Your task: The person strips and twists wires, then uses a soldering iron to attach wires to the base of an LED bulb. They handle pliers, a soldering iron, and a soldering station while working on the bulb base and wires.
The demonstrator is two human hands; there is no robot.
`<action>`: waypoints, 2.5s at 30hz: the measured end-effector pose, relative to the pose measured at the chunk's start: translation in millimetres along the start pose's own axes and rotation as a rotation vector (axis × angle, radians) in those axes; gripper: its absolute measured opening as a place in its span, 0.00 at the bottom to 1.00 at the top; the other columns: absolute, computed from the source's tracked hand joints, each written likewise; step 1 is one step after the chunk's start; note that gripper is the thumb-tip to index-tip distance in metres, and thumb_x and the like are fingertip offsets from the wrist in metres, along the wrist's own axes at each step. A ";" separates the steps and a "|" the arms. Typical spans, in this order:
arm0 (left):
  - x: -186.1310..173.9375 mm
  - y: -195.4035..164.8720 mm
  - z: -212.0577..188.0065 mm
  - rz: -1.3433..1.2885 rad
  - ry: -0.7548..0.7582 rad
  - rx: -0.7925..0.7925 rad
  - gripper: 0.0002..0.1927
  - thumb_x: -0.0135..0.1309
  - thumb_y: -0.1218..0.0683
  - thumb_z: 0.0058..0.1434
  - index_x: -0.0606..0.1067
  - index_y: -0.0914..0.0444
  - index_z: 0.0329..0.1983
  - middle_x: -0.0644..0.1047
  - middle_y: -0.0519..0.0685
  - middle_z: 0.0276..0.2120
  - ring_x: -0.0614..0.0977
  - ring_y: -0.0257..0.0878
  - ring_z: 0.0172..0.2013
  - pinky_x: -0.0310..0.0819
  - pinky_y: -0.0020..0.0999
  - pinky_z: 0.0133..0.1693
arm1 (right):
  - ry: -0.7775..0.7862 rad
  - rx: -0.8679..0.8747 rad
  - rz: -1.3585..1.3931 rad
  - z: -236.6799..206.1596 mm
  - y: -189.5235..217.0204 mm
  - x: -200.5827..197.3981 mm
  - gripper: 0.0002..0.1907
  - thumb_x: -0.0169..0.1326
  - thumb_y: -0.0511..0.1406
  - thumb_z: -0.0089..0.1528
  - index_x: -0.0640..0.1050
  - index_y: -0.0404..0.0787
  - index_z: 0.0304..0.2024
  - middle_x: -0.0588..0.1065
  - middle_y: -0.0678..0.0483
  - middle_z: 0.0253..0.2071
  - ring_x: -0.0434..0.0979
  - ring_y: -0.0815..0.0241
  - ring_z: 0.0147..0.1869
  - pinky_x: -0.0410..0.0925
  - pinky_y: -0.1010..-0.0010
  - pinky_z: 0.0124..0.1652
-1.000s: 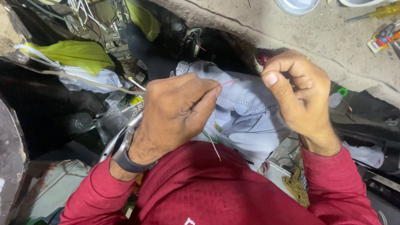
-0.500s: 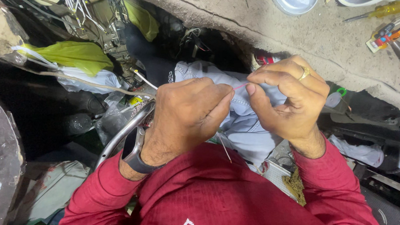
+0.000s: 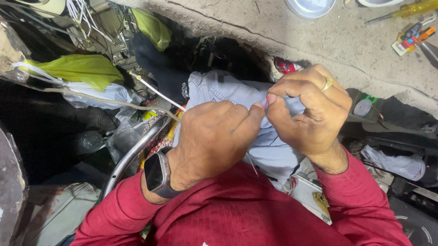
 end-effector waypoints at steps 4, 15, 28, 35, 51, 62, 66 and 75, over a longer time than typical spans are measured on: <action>-1.6 -3.5 1.5 0.045 0.006 0.025 0.14 0.61 0.59 0.56 0.78 0.66 0.46 0.70 0.45 0.27 0.76 0.41 0.28 0.70 0.38 0.29 | 0.006 0.068 0.064 -4.1 -4.9 -0.6 0.09 0.64 0.23 0.63 0.79 0.35 0.43 0.79 0.49 0.40 0.78 0.59 0.41 0.71 0.72 0.43; -13.1 13.7 3.5 -0.252 -0.069 -0.113 0.08 0.64 0.63 0.61 0.78 0.63 0.42 0.70 0.48 0.25 0.77 0.44 0.28 0.69 0.40 0.29 | 0.183 0.521 0.874 -35.1 -61.5 18.9 0.15 0.61 0.39 0.68 0.82 0.32 0.49 0.80 0.45 0.44 0.80 0.59 0.46 0.74 0.69 0.48; 2.6 8.8 10.2 -0.276 -0.059 -0.111 0.06 0.64 0.61 0.64 0.77 0.60 0.38 0.69 0.48 0.25 0.76 0.45 0.28 0.68 0.41 0.30 | 0.018 0.444 1.155 -44.0 -68.6 29.2 0.15 0.66 0.39 0.65 0.82 0.32 0.40 0.78 0.46 0.33 0.75 0.55 0.38 0.69 0.68 0.40; 5.8 3.6 13.3 -0.272 -0.034 -0.097 0.05 0.63 0.59 0.63 0.77 0.61 0.39 0.68 0.48 0.24 0.75 0.45 0.26 0.67 0.41 0.28 | -0.032 0.457 1.244 -44.6 -69.5 32.0 0.13 0.65 0.37 0.66 0.80 0.32 0.38 0.76 0.47 0.31 0.73 0.56 0.36 0.68 0.67 0.40; -1.1 0.6 15.5 -0.080 -0.071 -0.042 0.08 0.63 0.60 0.60 0.77 0.61 0.41 0.67 0.45 0.24 0.74 0.41 0.25 0.67 0.39 0.27 | -0.051 0.475 0.868 -44.1 -64.8 -0.4 0.17 0.63 0.39 0.69 0.79 0.29 0.50 0.79 0.46 0.45 0.80 0.61 0.44 0.74 0.72 0.47; 3.0 1.9 14.5 -0.146 -0.055 -0.078 0.08 0.63 0.60 0.60 0.77 0.61 0.42 0.68 0.46 0.25 0.75 0.42 0.27 0.68 0.39 0.29 | -0.040 0.243 0.367 -36.3 -44.3 -20.5 0.06 0.64 0.27 0.67 0.80 0.31 0.45 0.80 0.46 0.39 0.81 0.58 0.42 0.74 0.72 0.47; 4.9 0.8 15.1 -0.151 -0.047 -0.077 0.09 0.64 0.60 0.60 0.77 0.61 0.42 0.68 0.46 0.24 0.75 0.42 0.27 0.69 0.39 0.29 | -0.035 0.231 0.372 -35.6 -42.7 -20.0 0.06 0.64 0.27 0.67 0.80 0.32 0.45 0.80 0.46 0.38 0.81 0.59 0.43 0.74 0.72 0.46; 10.3 -2.6 16.8 -0.170 -0.044 -0.072 0.08 0.64 0.59 0.61 0.76 0.61 0.41 0.68 0.46 0.25 0.76 0.42 0.27 0.70 0.39 0.30 | -0.034 0.252 0.361 -38.7 -46.3 -15.6 0.03 0.60 0.27 0.71 0.77 0.34 0.44 0.78 0.49 0.38 0.79 0.60 0.42 0.72 0.72 0.46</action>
Point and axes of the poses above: each hand's wrist, its own z-axis towards the middle knuckle, its own x-axis out of the palm, y = z × x, the point moved 10 cm from there along z, towards the middle knuckle
